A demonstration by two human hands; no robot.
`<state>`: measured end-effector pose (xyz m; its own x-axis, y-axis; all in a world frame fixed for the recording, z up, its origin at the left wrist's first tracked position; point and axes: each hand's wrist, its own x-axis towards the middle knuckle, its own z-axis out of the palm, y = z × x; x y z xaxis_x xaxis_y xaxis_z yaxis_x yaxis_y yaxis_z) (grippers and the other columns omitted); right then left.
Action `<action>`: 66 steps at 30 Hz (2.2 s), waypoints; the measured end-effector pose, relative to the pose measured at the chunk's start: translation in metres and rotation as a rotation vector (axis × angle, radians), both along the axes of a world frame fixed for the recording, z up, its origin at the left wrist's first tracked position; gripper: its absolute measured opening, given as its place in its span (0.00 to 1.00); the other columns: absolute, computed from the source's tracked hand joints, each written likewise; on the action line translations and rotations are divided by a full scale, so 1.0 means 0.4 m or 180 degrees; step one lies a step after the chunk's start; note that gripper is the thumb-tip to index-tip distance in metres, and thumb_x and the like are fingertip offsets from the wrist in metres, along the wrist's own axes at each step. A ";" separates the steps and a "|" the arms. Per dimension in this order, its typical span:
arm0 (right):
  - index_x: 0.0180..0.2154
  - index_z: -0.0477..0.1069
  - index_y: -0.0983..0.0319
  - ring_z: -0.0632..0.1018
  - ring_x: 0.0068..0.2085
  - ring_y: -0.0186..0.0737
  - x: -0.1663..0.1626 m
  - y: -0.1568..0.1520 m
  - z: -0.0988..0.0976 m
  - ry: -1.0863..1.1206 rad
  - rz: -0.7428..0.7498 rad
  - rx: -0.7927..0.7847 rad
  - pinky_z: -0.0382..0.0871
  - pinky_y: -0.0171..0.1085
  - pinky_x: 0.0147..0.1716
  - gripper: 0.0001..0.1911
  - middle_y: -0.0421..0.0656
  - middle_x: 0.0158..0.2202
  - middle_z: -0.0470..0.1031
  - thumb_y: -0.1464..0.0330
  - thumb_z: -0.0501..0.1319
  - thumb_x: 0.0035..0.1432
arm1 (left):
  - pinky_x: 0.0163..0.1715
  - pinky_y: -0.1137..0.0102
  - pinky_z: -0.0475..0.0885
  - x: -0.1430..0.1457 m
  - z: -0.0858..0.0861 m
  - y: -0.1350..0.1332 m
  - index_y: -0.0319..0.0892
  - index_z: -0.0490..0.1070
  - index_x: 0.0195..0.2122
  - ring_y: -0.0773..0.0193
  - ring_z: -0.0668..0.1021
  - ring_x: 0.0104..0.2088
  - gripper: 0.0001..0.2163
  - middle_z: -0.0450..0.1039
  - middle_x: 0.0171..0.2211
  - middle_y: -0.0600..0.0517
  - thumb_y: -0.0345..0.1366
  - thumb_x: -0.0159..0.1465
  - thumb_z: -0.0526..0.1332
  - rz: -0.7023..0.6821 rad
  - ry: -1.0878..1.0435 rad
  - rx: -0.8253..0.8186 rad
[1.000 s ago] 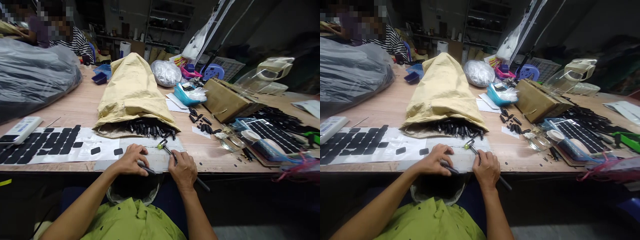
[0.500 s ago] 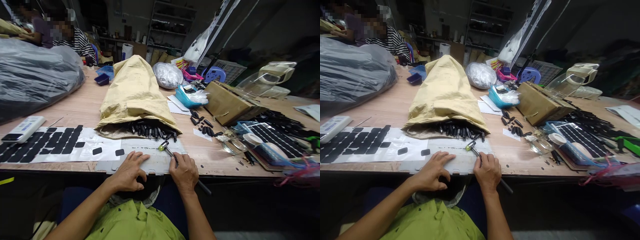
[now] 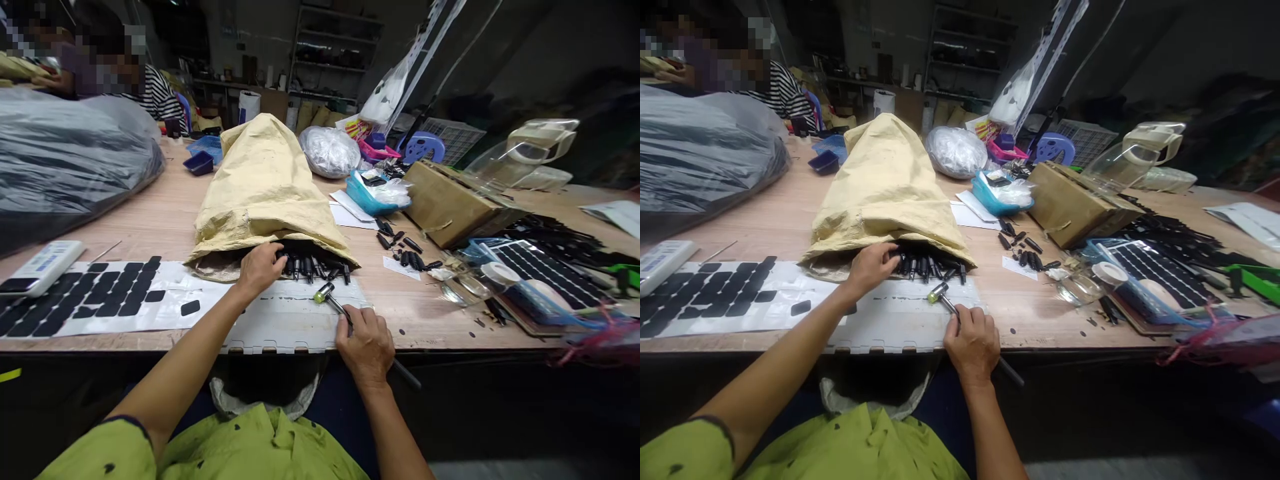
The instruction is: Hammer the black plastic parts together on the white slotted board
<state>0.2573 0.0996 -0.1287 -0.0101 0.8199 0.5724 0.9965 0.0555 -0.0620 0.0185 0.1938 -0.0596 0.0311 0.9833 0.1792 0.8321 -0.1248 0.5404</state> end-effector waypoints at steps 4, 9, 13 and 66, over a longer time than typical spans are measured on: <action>0.42 0.75 0.60 0.66 0.37 0.42 -0.002 0.000 0.002 0.0027 0.0017 -0.0021 0.55 0.39 0.36 0.11 0.43 0.34 0.70 0.67 0.57 0.60 | 0.40 0.64 0.71 0.025 0.016 0.082 0.44 0.73 0.49 0.53 0.77 0.44 0.14 0.75 0.45 0.46 0.42 0.65 0.58 0.0315 0.0759 -0.0102; 0.43 0.75 0.60 0.66 0.37 0.42 -0.001 0.001 -0.001 0.0027 -0.0014 -0.0032 0.55 0.39 0.37 0.11 0.43 0.34 0.70 0.67 0.57 0.60 | 0.39 0.63 0.70 0.034 0.008 0.097 0.44 0.75 0.43 0.52 0.77 0.44 0.12 0.73 0.44 0.46 0.44 0.64 0.60 0.0347 0.1019 -0.0232; 0.42 0.75 0.60 0.66 0.37 0.42 -0.001 0.001 -0.001 -0.0004 -0.0017 -0.0023 0.55 0.39 0.37 0.11 0.44 0.34 0.70 0.67 0.57 0.60 | 0.36 0.67 0.69 0.018 0.011 0.061 0.45 0.75 0.40 0.57 0.76 0.42 0.10 0.70 0.45 0.49 0.42 0.61 0.63 0.0233 0.0727 -0.0029; 0.49 0.76 0.58 0.76 0.41 0.40 -0.045 -0.063 0.083 0.1326 0.0736 -0.0373 0.67 0.36 0.40 0.16 0.45 0.38 0.77 0.66 0.53 0.66 | 0.41 0.66 0.66 0.041 -0.092 -0.156 0.45 0.78 0.33 0.59 0.74 0.40 0.06 0.76 0.33 0.54 0.34 0.53 0.68 -0.0352 -0.0479 -0.0426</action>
<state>0.2393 0.0746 -0.0955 0.0107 0.8824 0.4704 0.8480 0.2413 -0.4720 0.0350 0.1314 -0.0965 0.1227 0.9907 0.0583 0.7262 -0.1297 0.6752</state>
